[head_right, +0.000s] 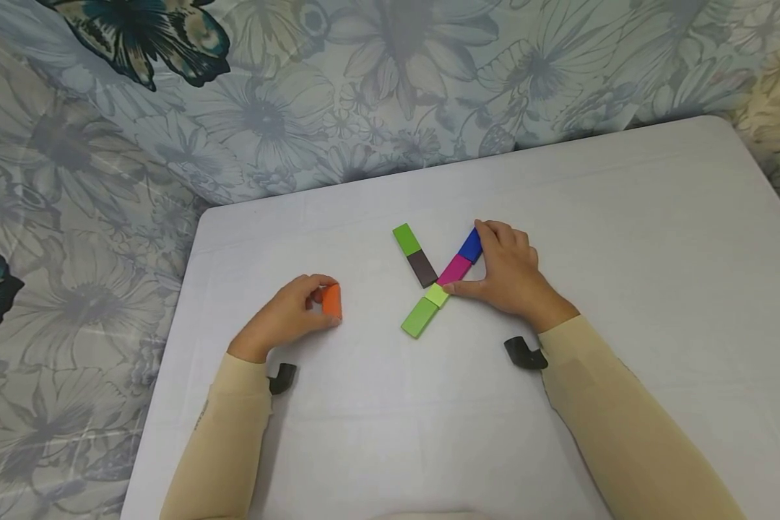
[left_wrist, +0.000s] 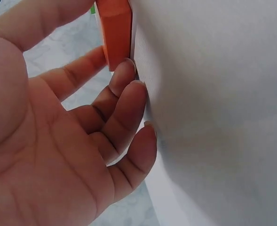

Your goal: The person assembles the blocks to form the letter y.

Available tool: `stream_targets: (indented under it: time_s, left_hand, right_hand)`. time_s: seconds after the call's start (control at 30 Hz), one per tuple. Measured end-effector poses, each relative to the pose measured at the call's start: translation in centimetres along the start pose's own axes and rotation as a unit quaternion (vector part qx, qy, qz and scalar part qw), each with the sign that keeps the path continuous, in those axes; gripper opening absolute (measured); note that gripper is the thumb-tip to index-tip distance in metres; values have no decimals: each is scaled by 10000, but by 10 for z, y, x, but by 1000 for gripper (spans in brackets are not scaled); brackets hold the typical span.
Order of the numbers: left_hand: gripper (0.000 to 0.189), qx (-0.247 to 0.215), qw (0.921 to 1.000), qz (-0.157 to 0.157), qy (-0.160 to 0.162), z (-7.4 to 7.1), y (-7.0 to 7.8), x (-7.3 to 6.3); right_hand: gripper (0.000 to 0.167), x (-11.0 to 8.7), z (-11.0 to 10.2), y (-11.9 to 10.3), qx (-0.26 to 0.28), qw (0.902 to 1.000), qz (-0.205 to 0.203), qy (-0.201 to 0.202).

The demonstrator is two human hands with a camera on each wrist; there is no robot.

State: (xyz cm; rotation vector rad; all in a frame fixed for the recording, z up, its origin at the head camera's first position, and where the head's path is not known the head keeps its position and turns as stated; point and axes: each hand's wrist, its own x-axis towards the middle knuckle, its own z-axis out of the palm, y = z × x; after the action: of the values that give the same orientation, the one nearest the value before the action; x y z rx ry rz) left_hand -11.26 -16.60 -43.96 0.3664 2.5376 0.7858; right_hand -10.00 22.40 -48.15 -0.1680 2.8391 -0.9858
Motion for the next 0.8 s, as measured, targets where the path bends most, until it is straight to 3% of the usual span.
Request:
stream_targets:
  time_s: [0.17,0.3,0.67,0.8]
  left_hand:
    - [72,-15,9990,-401,207,6,4,3]
    - [55,-4,9974,-616,374,9,7,5]
    - [44,121,9988,-468,19,12,16,6]
    - [41,157,9996,-227,-85,14,18,4]
  right_hand:
    - [121,0,0,0,13,10000,8,-18]
    - [121,0,0,1,17,10000,5,-18]
    - [120,0,-1,-1,42,10000,-4,-35]
    - [120,0,-2,-1,10,10000,2,-40]
